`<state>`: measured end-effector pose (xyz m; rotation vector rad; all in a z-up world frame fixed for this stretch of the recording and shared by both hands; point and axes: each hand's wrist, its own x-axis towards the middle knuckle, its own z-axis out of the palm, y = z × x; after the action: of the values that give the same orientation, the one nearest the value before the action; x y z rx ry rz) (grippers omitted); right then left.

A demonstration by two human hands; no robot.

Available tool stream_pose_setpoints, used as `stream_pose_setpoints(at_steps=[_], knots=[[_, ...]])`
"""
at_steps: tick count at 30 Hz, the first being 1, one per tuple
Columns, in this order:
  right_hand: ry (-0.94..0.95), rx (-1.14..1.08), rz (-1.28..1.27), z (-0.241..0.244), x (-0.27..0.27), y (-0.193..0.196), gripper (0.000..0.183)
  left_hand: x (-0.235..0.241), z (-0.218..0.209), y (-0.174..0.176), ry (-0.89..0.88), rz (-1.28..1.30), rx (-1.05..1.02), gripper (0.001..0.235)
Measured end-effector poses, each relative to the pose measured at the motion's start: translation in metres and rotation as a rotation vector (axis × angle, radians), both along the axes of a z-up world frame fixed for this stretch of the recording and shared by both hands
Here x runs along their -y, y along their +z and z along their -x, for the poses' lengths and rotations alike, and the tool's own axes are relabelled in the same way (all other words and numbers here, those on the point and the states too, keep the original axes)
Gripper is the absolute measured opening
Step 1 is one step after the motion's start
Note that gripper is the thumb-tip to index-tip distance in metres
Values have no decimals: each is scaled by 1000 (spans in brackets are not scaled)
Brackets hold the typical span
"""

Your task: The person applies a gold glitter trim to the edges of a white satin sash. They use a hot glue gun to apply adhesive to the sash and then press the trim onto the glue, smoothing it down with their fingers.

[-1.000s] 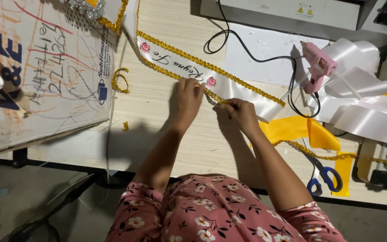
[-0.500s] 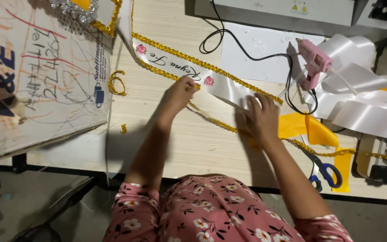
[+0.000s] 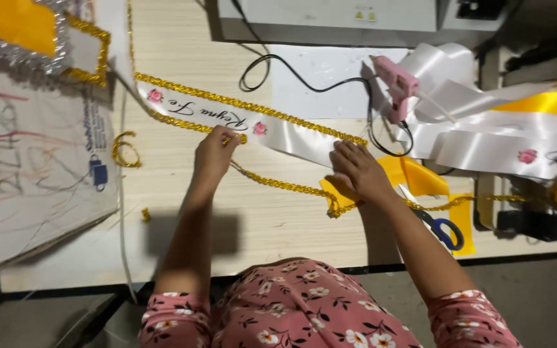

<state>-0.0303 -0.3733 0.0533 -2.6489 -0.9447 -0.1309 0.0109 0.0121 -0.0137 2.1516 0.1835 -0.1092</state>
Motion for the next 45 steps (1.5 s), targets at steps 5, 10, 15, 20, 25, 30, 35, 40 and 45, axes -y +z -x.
stream_pose_setpoints(at_steps=[5,10,15,20,25,30,35,40,45], knots=[[-496,30,-363,-7,27,-12,23,2,-2,14,31,-48,-104,20],[-856,-145,-430,-7,22,-19,10,5,0,21,35,-46,-141,21],[-695,-12,-182,2,-7,-31,19,5,1,19,29,-31,-98,19],[-717,-90,-289,-18,10,-26,23,-1,2,8,21,-68,-56,18],[-534,-292,-569,-52,11,-13,23,1,0,15,23,-69,-45,18],[-544,-207,-236,-54,43,-46,23,2,2,15,36,-54,-23,18],[-794,-204,-390,-53,64,-45,25,7,0,33,43,-46,-117,18],[-751,511,-219,-83,72,-19,43,7,3,40,15,-54,-91,18],[-739,-220,-482,-124,116,-58,22,8,2,47,5,-61,-104,16]])
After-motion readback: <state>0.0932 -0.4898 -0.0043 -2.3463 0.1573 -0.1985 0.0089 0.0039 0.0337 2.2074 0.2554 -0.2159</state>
